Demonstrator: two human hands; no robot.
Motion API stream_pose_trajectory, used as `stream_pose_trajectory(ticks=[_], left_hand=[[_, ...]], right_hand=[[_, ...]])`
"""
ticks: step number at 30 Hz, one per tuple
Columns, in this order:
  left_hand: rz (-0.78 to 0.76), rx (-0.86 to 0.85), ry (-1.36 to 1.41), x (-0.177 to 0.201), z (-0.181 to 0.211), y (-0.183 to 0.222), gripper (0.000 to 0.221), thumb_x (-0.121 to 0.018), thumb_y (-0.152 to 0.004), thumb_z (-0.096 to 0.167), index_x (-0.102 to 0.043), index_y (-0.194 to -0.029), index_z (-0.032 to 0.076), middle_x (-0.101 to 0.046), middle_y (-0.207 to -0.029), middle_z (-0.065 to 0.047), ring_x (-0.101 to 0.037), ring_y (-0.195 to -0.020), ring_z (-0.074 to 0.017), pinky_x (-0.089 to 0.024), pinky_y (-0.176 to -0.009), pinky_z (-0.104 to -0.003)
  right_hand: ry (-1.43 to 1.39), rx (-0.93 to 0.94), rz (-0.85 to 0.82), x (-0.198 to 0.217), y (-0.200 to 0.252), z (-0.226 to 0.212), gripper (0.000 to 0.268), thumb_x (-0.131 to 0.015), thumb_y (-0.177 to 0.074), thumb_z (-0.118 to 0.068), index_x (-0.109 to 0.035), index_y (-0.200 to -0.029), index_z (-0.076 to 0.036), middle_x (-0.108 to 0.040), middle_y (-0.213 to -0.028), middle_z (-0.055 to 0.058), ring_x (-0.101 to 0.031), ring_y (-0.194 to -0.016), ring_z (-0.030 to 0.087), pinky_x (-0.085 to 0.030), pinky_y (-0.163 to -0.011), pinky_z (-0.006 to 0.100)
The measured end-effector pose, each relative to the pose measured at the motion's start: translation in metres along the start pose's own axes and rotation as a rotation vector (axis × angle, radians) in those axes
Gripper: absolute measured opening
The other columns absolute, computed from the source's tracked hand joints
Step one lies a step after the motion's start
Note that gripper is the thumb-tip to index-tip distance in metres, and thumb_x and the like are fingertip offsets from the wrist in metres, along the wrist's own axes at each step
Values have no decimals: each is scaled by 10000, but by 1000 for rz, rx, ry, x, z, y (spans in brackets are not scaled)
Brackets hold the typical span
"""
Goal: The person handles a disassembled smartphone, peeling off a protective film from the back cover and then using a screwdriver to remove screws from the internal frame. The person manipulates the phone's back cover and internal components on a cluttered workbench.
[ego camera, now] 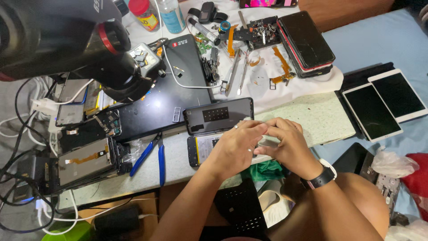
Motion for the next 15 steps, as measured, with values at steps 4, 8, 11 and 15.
stream_pose_trajectory(ticks=[4,8,11,15], left_hand=[[55,4,-50,-3,-10,-2,366,-659,-911,-110,-544,-1233,18,-685,-1082,-166,-707,-962,-377,-595,-826,-405],[159,-81,-305,1,-4,-7,347,-805,-855,8,-585,-1123,15,-687,-1011,-164,-706,-897,-367,-583,-762,-418],[122,-77,-235,5,5,-11,315,-761,-865,-24,-591,-1129,0,-685,-1096,-167,-708,-966,-355,-594,-809,-408],[100,-42,-208,-2,13,-16,277,-736,-854,-48,-610,-1096,2,-655,-1078,-153,-690,-982,-358,-589,-840,-417]], right_hand=[[16,-7,-18,0,1,1,452,-891,-638,-346,-748,-1011,-135,-687,-1041,6,-621,-1055,261,-411,-934,432],[5,-5,-8,-1,-1,1,408,-903,-633,-354,-750,-950,-146,-695,-1028,9,-622,-1050,261,-409,-931,431],[-5,-17,10,-3,-2,3,430,-891,-617,-366,-722,-938,-134,-697,-1028,3,-628,-1035,258,-438,-911,412],[9,48,22,-6,0,7,369,-873,-631,-278,-724,-930,-121,-703,-1053,14,-635,-1025,272,-452,-884,425]])
Point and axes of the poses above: each hand's wrist, its own y-axis away from the middle knuckle, its own x-axis out of the back of the hand, z = x × y, the point moved 1 cm from there along -y, towards the middle knuckle
